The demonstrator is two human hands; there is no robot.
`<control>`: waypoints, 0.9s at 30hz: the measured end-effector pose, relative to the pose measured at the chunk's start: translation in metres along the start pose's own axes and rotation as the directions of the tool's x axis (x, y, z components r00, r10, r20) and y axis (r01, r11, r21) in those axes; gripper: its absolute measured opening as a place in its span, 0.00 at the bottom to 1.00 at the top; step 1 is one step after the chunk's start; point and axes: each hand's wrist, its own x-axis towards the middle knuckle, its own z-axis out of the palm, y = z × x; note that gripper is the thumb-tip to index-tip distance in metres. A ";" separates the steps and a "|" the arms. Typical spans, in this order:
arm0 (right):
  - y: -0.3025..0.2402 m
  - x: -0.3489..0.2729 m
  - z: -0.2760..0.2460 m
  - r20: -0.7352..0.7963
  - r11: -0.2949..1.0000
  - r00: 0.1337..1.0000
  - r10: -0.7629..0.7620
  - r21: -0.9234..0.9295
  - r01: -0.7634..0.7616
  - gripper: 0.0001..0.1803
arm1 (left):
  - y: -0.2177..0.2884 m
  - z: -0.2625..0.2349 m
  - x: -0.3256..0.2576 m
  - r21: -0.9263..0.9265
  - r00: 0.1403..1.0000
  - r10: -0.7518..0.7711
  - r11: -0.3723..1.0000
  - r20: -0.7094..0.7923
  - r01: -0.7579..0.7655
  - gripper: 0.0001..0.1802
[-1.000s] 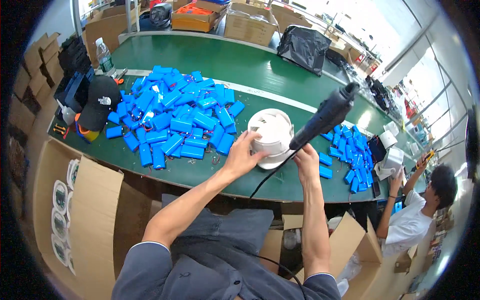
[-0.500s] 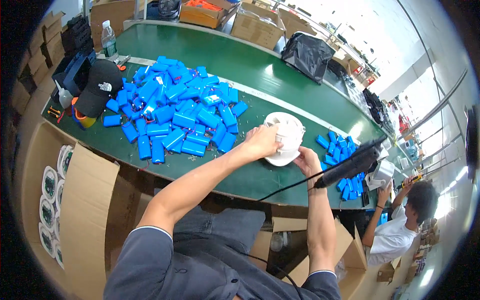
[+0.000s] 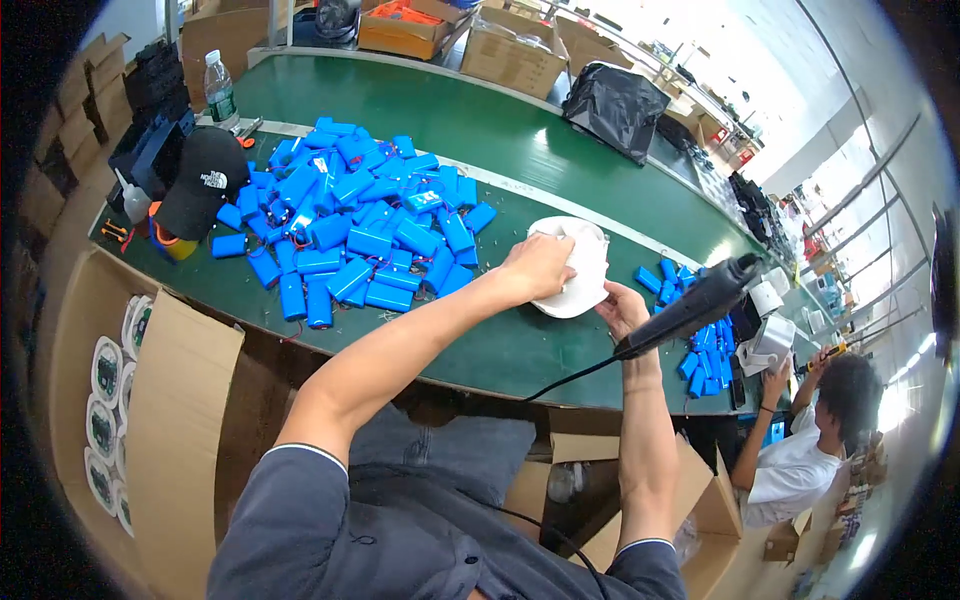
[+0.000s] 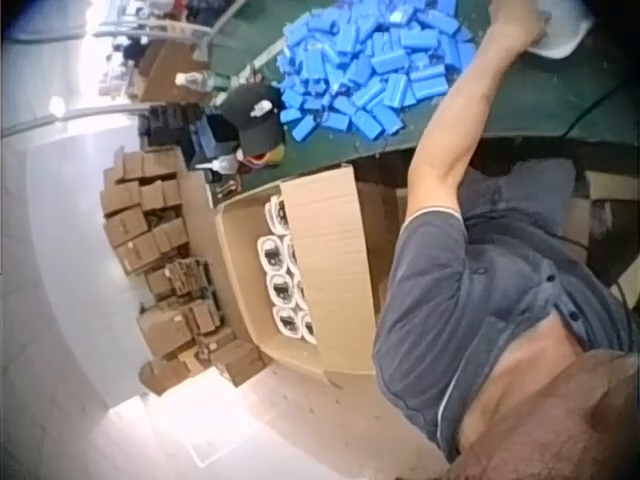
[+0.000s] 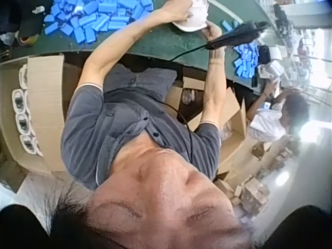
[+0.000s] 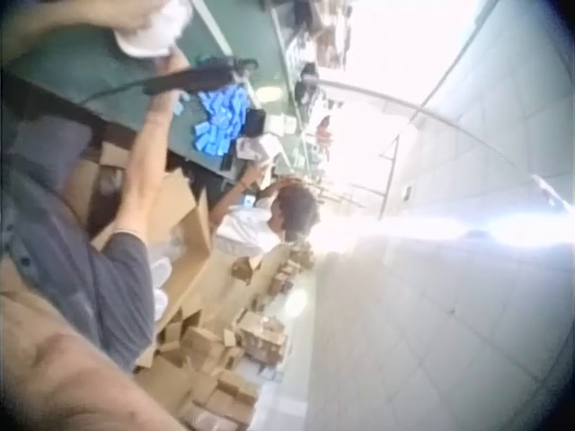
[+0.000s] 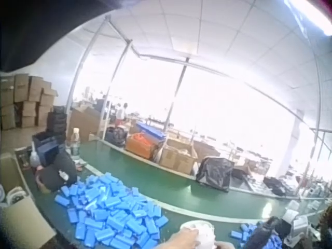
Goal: The person assembles circuit boards and blue components into white circular plastic housing parts using an electric screwdriver, then packs the assembled units into a cardboard box.
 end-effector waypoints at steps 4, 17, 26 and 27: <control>-0.018 0.014 -0.018 0.153 0.979 0.968 -0.201 -0.013 0.205 0.10 | 0.004 -0.008 0.007 -0.071 0.999 0.048 0.996 0.002 -0.048 0.25; -0.113 0.016 0.030 0.316 0.939 0.884 -0.344 0.097 0.331 0.14 | 0.000 -0.036 0.021 -0.101 0.884 0.255 0.943 -0.391 -0.316 0.56; -0.081 -0.030 0.069 0.145 0.922 0.911 -0.387 0.043 0.385 0.12 | -0.023 -0.037 0.012 0.058 0.911 0.286 0.958 -0.296 -0.282 0.41; -0.082 -0.031 0.070 0.095 0.918 0.918 -0.385 -0.061 0.392 0.11 | -0.029 -0.030 0.009 0.011 0.856 0.318 0.939 -0.408 -0.344 0.27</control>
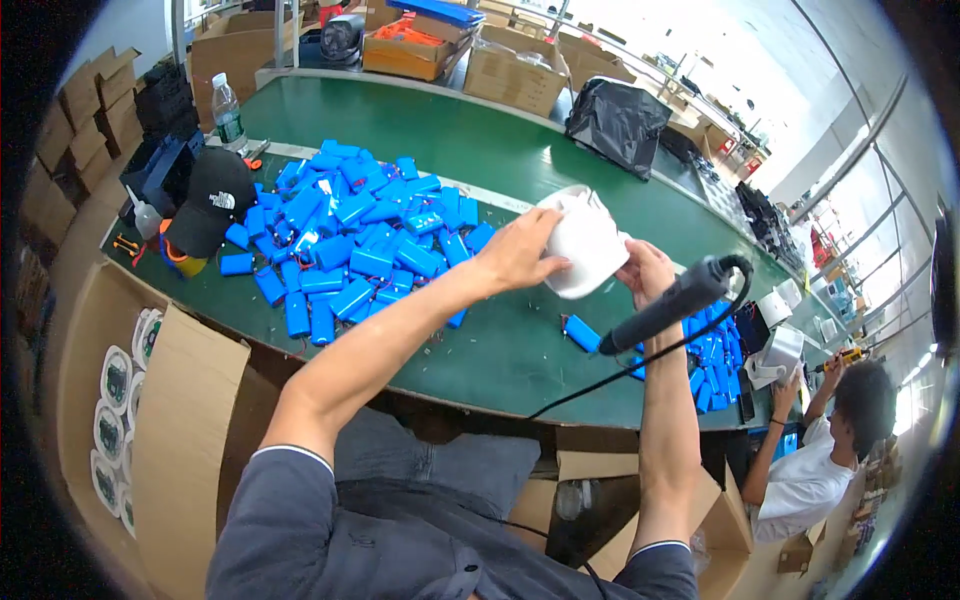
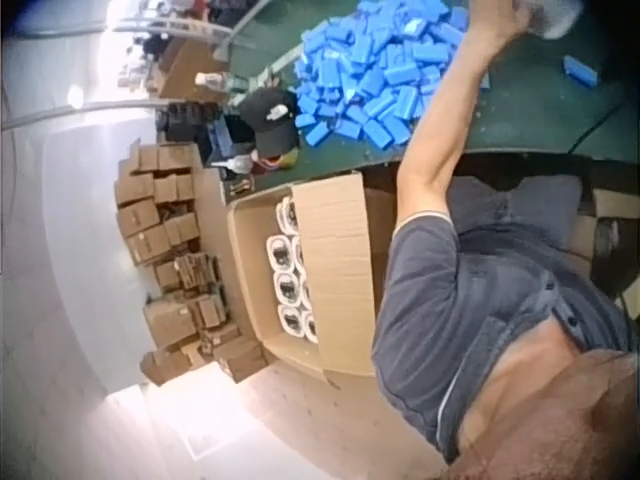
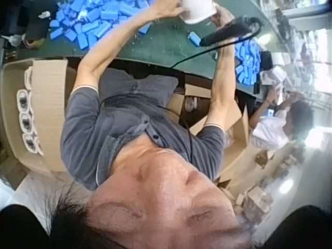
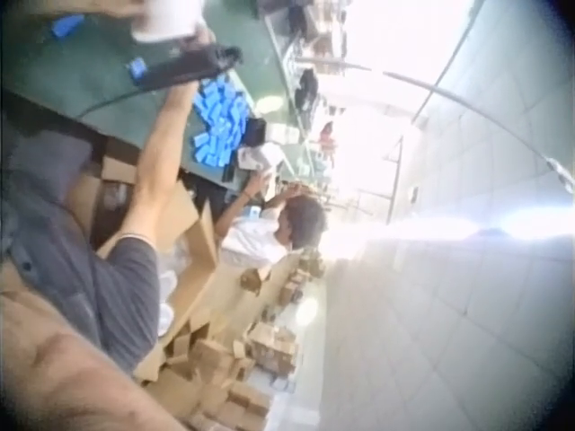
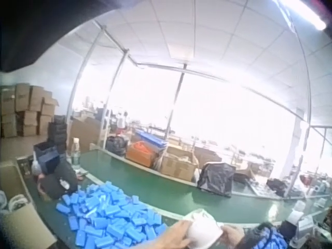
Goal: The person assembles circuit boards and blue components into white circular plastic housing parts using an electric screwdriver, then packs the assembled units into a cardboard box.
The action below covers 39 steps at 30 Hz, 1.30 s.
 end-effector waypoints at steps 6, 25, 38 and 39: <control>-0.039 0.008 0.018 -0.029 0.573 0.916 -0.400 -0.788 0.225 0.09 | 0.008 0.020 -0.017 -0.311 0.919 -0.352 0.906 -0.177 0.288 0.08; -0.060 0.010 0.079 0.405 -0.246 0.750 -0.523 -0.914 0.322 0.07 | 0.004 0.051 -0.057 -0.833 0.655 -0.753 0.399 -0.059 0.384 0.07; -0.011 0.055 0.014 -0.145 0.994 0.987 -0.069 -0.093 0.055 0.14 | 0.012 -0.009 0.040 0.071 0.972 -0.109 0.989 -0.209 0.126 0.10; -0.002 0.070 0.011 -0.135 0.995 0.989 -0.067 -0.083 0.056 0.14 | 0.015 -0.017 0.052 0.106 0.976 -0.051 0.992 -0.210 0.075 0.15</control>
